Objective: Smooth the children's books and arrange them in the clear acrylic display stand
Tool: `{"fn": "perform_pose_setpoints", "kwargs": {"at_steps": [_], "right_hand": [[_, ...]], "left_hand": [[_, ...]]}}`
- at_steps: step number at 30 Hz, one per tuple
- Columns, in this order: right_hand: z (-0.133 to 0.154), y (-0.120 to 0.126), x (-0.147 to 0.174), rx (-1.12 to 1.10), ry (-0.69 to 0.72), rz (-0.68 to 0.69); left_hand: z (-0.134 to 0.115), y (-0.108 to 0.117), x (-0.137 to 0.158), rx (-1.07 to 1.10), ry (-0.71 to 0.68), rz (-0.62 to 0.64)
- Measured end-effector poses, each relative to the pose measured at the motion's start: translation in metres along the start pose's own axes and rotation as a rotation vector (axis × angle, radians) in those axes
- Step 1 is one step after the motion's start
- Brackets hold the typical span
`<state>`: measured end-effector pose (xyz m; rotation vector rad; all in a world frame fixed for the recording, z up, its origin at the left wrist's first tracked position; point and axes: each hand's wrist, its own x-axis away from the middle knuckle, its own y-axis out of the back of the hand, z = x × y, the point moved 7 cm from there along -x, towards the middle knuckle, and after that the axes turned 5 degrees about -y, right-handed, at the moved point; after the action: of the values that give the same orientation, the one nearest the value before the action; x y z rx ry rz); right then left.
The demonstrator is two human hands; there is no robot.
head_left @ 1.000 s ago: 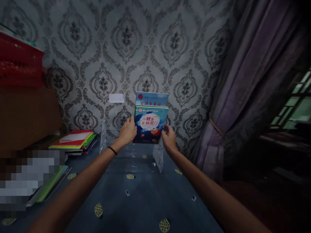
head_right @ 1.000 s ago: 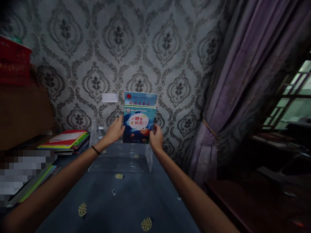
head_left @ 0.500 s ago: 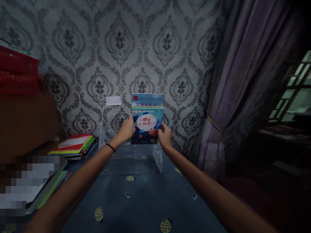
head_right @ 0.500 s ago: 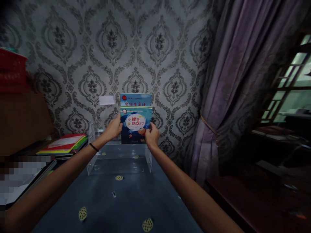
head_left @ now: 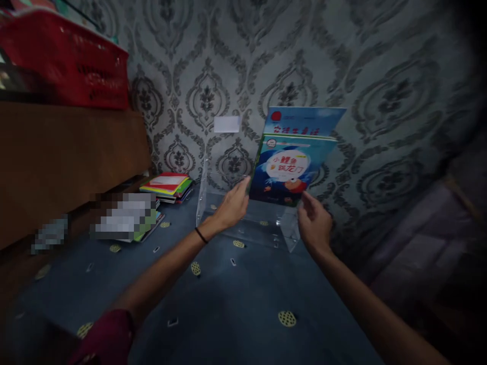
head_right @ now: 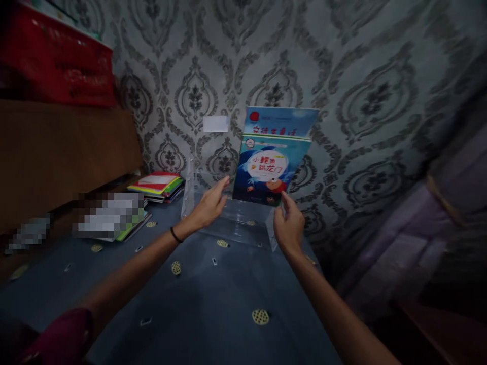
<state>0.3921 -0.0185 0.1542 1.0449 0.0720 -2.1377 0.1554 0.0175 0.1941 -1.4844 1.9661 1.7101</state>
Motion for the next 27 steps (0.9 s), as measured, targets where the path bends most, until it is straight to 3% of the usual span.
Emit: {"fn": "perform_pose_setpoints", "kwargs": {"at_steps": [2,5,11,15,20,27], "right_hand": [[0.002,-0.005,0.033,0.076,-0.021,0.064],[0.007,-0.022,0.081,0.075,0.008,0.18],[0.026,-0.079,0.155,-0.098,0.093,0.504],[0.045,-0.109,0.188,-0.162,0.082,0.673],[0.062,-0.123,0.216,-0.222,0.085,0.789],[0.056,-0.122,0.218,-0.25,0.038,0.831]], "left_hand": [[0.011,0.006,0.043,-0.051,0.024,0.035],[0.046,0.028,0.102,-0.196,0.154,0.102],[0.143,0.12,0.182,-0.549,0.59,0.134],[0.188,0.171,0.22,-0.721,0.899,0.176],[0.218,0.182,0.241,-0.721,1.056,0.394],[0.239,0.184,0.219,-0.663,1.045,0.693]]}}
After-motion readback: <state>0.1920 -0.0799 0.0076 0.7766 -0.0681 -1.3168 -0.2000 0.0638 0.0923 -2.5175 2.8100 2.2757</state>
